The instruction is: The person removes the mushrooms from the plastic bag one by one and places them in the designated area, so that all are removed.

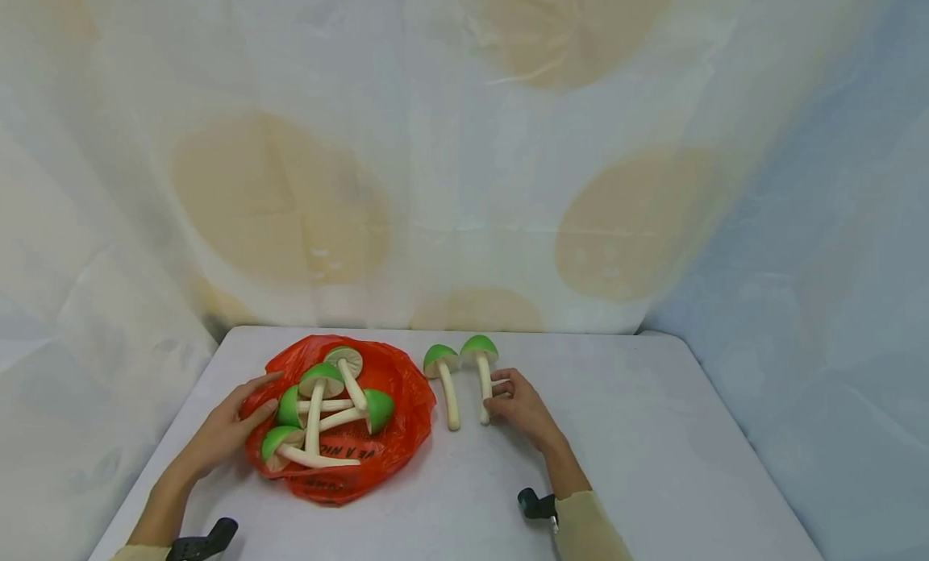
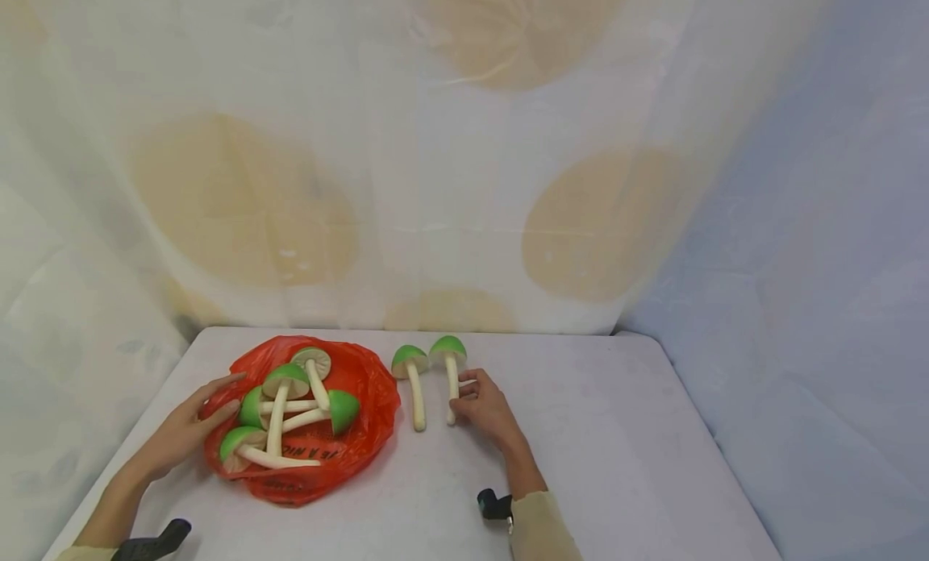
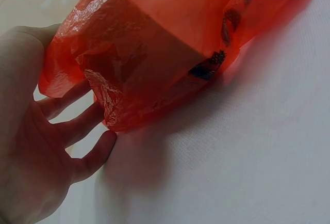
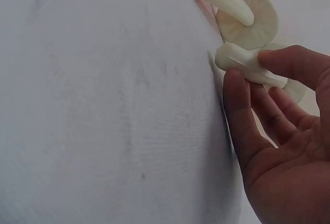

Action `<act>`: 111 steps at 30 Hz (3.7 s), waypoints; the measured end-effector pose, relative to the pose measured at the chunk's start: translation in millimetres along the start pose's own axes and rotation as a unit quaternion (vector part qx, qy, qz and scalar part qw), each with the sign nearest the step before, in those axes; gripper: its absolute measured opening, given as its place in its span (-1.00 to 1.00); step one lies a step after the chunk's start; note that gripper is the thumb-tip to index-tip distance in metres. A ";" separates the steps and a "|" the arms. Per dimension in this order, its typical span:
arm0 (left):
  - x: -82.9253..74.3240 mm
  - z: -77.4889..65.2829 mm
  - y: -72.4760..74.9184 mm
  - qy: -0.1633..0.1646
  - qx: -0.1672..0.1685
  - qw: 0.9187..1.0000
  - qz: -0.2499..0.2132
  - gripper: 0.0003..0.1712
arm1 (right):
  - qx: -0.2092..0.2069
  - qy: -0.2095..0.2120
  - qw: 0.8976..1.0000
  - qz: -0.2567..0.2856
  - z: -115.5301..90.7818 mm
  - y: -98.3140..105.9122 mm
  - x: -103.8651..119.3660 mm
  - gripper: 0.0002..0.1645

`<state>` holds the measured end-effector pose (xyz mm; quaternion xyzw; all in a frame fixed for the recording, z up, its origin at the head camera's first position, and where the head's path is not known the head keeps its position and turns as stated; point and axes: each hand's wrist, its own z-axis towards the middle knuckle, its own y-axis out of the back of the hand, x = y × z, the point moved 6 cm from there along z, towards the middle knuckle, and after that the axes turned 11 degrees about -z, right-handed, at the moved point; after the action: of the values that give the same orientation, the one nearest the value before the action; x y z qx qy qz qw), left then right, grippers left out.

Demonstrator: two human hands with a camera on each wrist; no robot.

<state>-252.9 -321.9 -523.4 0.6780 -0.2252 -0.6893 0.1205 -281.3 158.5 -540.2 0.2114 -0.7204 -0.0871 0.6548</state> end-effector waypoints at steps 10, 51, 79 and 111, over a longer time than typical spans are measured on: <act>-4.6 -1.5 -2.1 0.003 0.001 1.000 0.000 -0.27 | 0.011 0.000 1.000 -0.011 0.2 0.7 -2.5 -0.33; -7.9 1.0 -2.8 0.005 0.002 1.000 0.011 -0.27 | -0.023 0.015 0.997 -0.076 0.4 2.6 6.8 -0.51; -6.1 -0.8 -3.1 -0.004 -0.001 1.000 0.017 -0.29 | -0.031 0.012 0.995 -0.092 -1.4 0.0 3.0 -0.66; -1.0 -0.3 -3.3 0.004 -0.002 1.000 0.016 -0.27 | -0.033 0.022 0.994 -0.099 1.8 -1.1 1.4 -0.69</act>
<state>-252.1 -318.6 -524.0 0.6767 -0.2338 -0.6852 0.1338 -282.9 156.6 -539.6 0.2615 -0.6783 -0.1704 0.6652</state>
